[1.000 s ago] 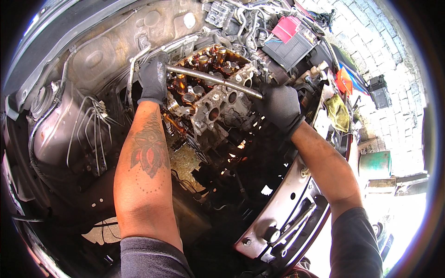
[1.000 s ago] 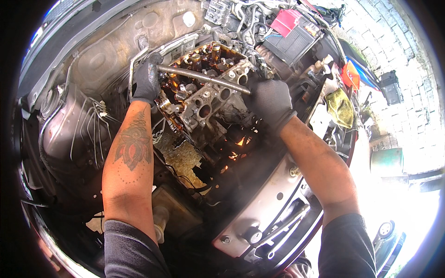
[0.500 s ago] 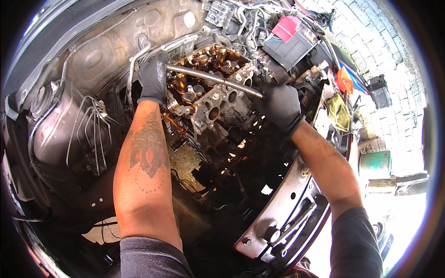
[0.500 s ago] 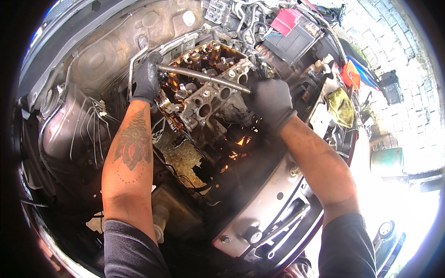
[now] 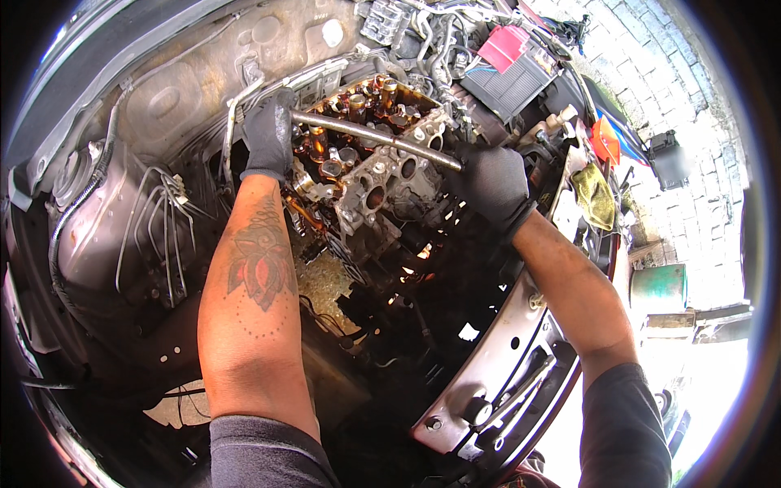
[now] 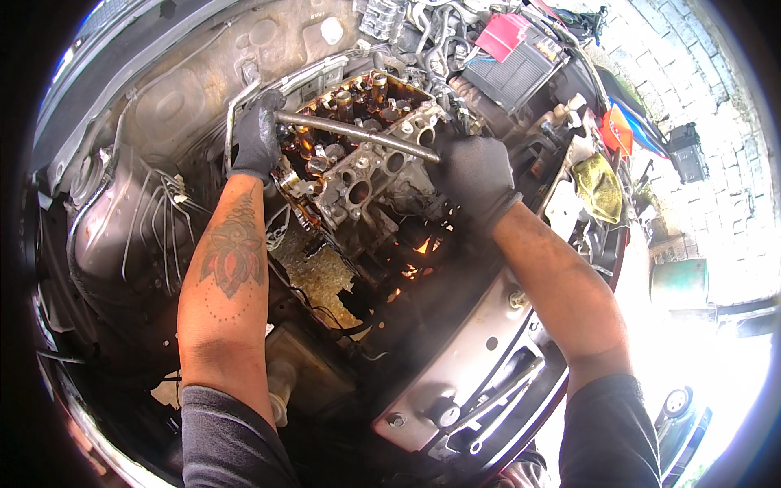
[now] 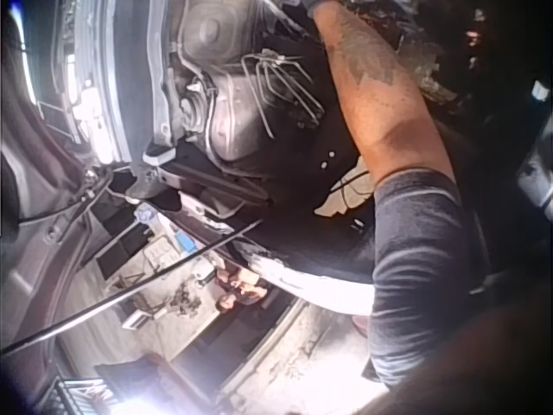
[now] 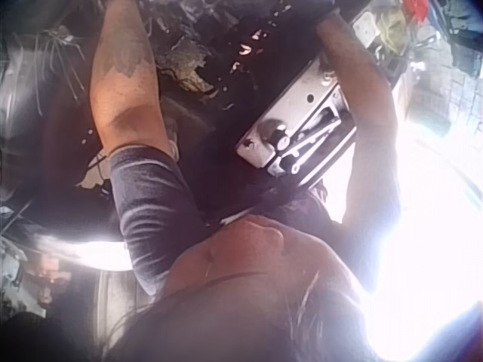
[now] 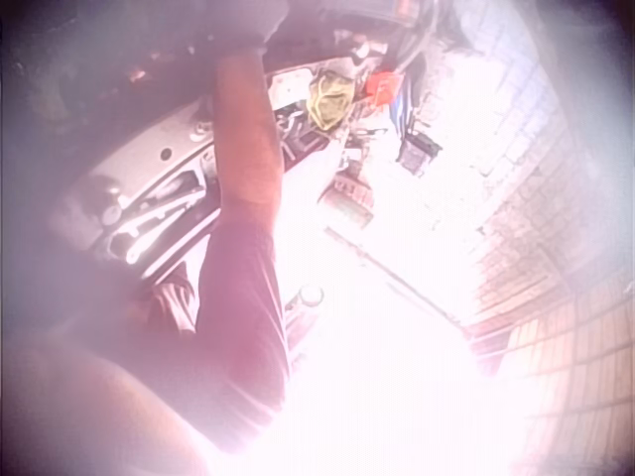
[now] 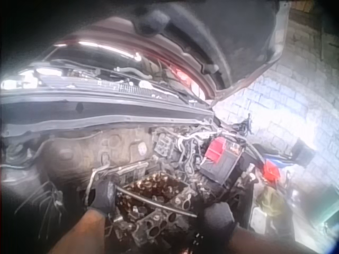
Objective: The person opens the hood of a red car and works on the exposed engine. They use a socket wrench to loosen and remove bolts from the cylinder head, then wipe the area with a cloth. The person continues to remove bolts and clean the engine components throughout the clip.
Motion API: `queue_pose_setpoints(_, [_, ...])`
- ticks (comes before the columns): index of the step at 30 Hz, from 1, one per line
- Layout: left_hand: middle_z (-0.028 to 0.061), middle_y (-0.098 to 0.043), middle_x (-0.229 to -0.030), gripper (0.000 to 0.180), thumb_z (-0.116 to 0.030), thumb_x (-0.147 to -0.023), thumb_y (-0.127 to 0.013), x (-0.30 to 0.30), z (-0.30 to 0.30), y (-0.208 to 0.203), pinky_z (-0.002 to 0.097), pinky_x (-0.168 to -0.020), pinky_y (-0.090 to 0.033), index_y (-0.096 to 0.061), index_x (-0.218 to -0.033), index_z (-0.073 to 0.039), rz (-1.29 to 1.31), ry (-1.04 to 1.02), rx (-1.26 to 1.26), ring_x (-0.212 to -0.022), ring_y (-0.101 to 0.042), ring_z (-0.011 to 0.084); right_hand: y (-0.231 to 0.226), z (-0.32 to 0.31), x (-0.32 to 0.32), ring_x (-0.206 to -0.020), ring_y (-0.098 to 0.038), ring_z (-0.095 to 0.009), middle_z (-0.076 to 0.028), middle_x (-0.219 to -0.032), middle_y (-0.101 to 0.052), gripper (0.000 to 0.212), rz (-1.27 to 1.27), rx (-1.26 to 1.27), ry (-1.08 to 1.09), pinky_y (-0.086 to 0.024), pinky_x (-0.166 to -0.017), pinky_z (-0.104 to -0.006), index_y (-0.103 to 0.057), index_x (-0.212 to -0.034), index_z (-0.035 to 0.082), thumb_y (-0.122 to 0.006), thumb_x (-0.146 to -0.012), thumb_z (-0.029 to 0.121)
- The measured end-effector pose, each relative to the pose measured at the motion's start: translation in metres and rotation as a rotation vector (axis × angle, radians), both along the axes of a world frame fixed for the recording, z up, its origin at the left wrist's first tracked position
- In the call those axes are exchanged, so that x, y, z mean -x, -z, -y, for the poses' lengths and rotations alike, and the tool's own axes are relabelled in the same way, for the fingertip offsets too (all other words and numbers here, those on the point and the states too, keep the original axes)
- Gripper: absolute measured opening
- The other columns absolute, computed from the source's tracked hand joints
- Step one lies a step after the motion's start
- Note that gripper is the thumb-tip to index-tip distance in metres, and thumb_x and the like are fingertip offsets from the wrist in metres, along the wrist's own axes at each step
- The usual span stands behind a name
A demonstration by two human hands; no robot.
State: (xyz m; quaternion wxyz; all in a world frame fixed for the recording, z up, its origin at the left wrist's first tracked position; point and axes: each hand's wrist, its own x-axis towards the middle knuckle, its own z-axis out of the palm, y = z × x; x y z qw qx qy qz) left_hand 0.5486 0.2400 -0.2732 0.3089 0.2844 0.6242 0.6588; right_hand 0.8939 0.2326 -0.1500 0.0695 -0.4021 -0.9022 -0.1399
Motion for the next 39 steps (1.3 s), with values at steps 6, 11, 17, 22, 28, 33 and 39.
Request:
queue_pose_setpoints(6, [0.0045, -0.067, -0.094, 0.042, -0.039, -0.097, -0.062, -0.003, 0.000, -0.001, 0.0290, -0.069, -0.046, -0.072, -0.112, 0.000, 0.022, 0.010, -0.004, -0.076, -0.055, 0.0125, -0.004, 0.003, 0.001, -0.061, -0.069, -0.034, -0.012, -0.067, -0.068, 0.017, 0.042, -0.001, 0.022, -0.056, -0.056, -0.0468, -0.069, -0.081, 0.012, -0.069, -0.083, 0.030])
queue_pose_setpoints(11, [0.0043, -0.066, -0.093, 0.040, -0.038, -0.097, -0.062, -0.002, 0.002, -0.004, 0.0286, -0.068, -0.045, -0.073, -0.110, -0.001, 0.023, 0.000, -0.007, -0.075, -0.054, 0.0118, -0.003, 0.001, 0.001, -0.062, -0.069, -0.035, -0.011, -0.068, -0.068, 0.019, 0.024, -0.007, 0.008, -0.057, -0.058, -0.0478, -0.071, -0.082, 0.013, -0.069, -0.084, 0.031])
queue_pose_setpoints(17, [0.0182, -0.071, -0.102, 0.048, -0.041, -0.095, -0.060, -0.014, 0.016, -0.024, 0.0401, -0.089, -0.047, -0.070, -0.112, 0.003, -0.301, 0.041, 0.034, -0.096, -0.062, 0.0289, -0.014, 0.004, 0.007, -0.072, -0.071, -0.037, -0.018, -0.074, -0.069, 0.024, -0.008, 0.262, 0.128, -0.057, -0.067, -0.0500, -0.073, -0.088, 0.009, -0.071, -0.086, 0.033])
queue_pose_setpoints(22, [0.0068, -0.064, -0.091, 0.037, -0.037, -0.095, -0.062, -0.003, 0.006, -0.009, 0.0346, -0.080, -0.046, -0.070, -0.102, -0.001, 0.101, 0.059, -0.062, -0.084, -0.057, 0.0201, -0.041, 0.024, 0.013, -0.075, -0.068, -0.037, -0.022, -0.080, -0.068, 0.033, -0.117, 0.816, -0.083, -0.054, -0.070, -0.0464, -0.071, -0.098, 0.004, -0.069, -0.094, 0.036])
queue_pose_setpoints(28, [0.0021, -0.063, -0.090, 0.029, -0.031, -0.097, -0.062, 0.006, -0.001, 0.008, 0.0298, -0.075, -0.045, -0.070, -0.106, -0.004, 0.222, 0.217, -0.148, -0.082, -0.055, 0.0137, -0.034, 0.071, 0.017, -0.067, -0.063, -0.023, -0.012, -0.077, -0.063, 0.028, -0.323, 1.167, -0.520, -0.051, -0.062, -0.0380, -0.070, -0.103, 0.006, -0.068, -0.099, 0.034])
queue_pose_setpoints(33, [0.0023, -0.064, -0.090, 0.025, -0.026, -0.097, -0.062, -0.003, 0.011, -0.012, 0.0288, -0.069, -0.047, -0.068, -0.109, -0.005, 0.414, 0.125, -0.176, -0.076, -0.056, 0.0133, -0.039, 0.116, 0.062, -0.037, -0.047, -0.015, -0.001, -0.055, -0.046, 0.028, -0.765, 1.982, 0.528, -0.038, -0.037, -0.0314, -0.060, -0.090, 0.011, -0.062, -0.104, 0.035])
queue_pose_setpoints(39, [0.0024, -0.064, -0.088, 0.026, -0.027, -0.097, -0.063, 0.003, 0.008, -0.004, 0.0281, -0.067, -0.047, -0.068, -0.108, -0.005, 0.412, 0.129, -0.191, -0.076, -0.056, 0.0127, -0.041, 0.132, 0.071, -0.039, -0.045, -0.015, -0.002, -0.053, -0.046, 0.033, -0.765, 1.926, 0.550, -0.037, -0.038, -0.0322, -0.059, -0.088, 0.010, -0.059, -0.105, 0.039])
